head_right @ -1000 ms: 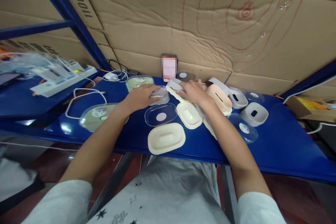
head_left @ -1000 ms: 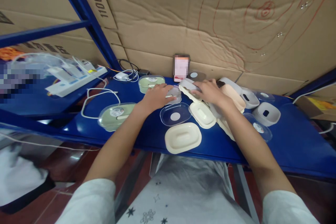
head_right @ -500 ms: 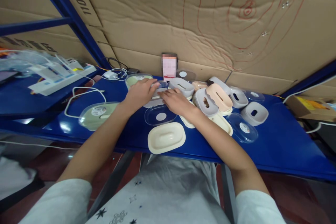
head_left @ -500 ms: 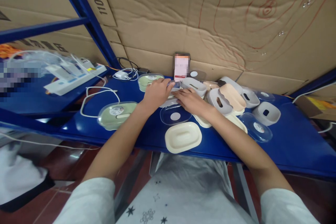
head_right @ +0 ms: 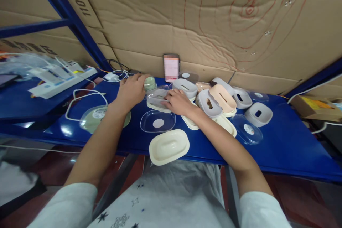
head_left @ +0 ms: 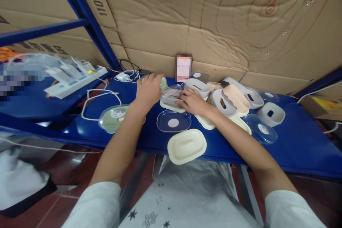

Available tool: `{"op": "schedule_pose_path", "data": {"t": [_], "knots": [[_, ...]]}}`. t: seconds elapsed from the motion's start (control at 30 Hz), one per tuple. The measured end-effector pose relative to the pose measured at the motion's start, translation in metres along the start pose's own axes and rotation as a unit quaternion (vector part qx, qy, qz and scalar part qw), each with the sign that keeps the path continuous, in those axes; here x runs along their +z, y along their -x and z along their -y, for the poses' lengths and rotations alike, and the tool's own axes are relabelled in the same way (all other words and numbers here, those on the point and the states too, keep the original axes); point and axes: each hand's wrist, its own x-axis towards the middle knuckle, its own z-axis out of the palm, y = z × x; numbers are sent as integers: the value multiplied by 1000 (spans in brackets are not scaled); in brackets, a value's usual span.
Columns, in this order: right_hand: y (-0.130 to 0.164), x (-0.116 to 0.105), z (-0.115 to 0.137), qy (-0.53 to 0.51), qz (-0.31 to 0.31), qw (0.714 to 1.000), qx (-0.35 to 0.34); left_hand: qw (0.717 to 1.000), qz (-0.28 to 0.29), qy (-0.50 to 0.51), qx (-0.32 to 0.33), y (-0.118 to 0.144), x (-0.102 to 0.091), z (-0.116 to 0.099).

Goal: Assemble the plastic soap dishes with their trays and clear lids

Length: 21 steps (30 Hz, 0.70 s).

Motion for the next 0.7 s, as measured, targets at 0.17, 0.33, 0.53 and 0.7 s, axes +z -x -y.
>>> {"op": "schedule_pose_path", "data": {"t": [0.17, 0.33, 0.53, 0.7], "knots": [[11, -17, 25, 65, -57, 994, -59, 997, 63, -42, 6, -6, 10, 17], [34, -20, 84, 57, -55, 983, -166, 997, 61, -50, 1, -13, 14, 22], [45, 20, 115, 47, -105, 957, -265, 993, 119, -6, -23, -22, 18, 37], [36, 34, 97, 40, -94, 961, -257, 995, 88, 36, -12, -24, 16, 45]]}}
